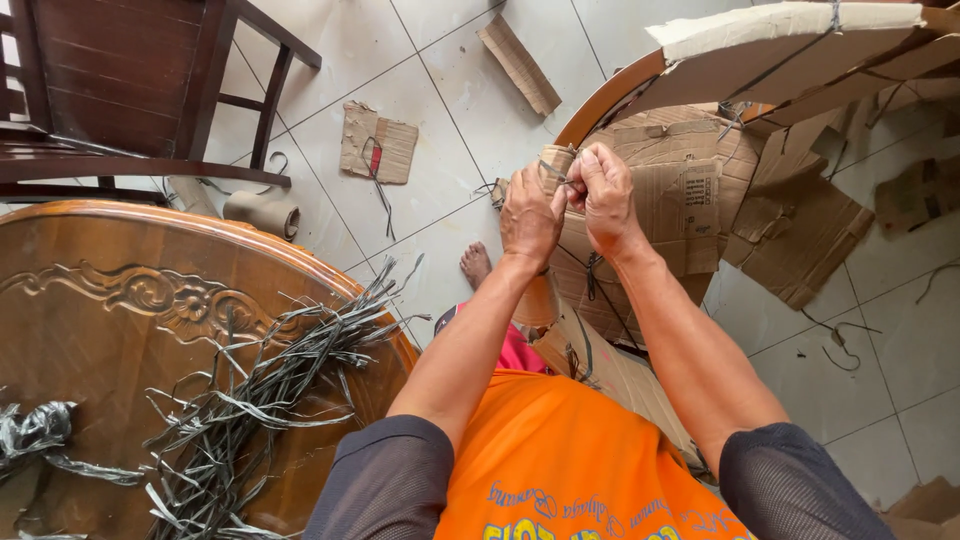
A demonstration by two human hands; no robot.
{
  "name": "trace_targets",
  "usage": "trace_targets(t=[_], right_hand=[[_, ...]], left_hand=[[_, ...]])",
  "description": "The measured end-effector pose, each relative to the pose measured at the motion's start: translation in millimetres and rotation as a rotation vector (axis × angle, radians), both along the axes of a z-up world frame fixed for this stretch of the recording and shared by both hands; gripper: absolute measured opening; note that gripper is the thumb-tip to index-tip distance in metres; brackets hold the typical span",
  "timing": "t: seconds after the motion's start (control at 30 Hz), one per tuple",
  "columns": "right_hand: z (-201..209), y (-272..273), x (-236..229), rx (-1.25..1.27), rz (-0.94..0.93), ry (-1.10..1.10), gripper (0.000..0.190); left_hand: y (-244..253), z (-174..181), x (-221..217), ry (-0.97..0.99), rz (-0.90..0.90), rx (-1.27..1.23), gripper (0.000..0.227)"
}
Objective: The person packages a wooden chair frame by wrapping cardboard around the frame and securing it with plastic ties, pulling the ties tight and knotting them by hand.
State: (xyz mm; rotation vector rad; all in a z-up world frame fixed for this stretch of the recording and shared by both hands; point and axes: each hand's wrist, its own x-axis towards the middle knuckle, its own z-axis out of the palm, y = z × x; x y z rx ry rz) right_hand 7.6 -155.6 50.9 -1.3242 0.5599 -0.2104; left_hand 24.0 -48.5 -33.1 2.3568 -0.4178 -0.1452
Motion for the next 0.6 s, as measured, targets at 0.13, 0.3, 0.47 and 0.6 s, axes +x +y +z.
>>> trace_targets(t=[0.13, 0.3, 0.47, 0.6], right_hand=[[9.0, -7.8, -8.2, 0.004, -0.047, 0.001, 0.030], [8.7, -13.3, 2.1, -0.039, 0.053, -0.024, 0.031], [22.3, -25.1, 4.8, -0.136, 0.110, -0.011, 0.029], [55.9, -41.4, -7.8, -0.566, 0.174, -0.029, 0.029]], left_hand=[[-5.2, 6.9, -5.2, -0.104, 0.066, -0.062, 0.066], [-0.8, 20.3, 8.1, -0.542, -0.062, -0.087, 0.021], [-10.6, 7.3, 36.0, -0.292, -0.094, -0.311, 0.009], [-12.5, 3.2, 48.1, 0.212, 0.055, -0.411, 0.011]])
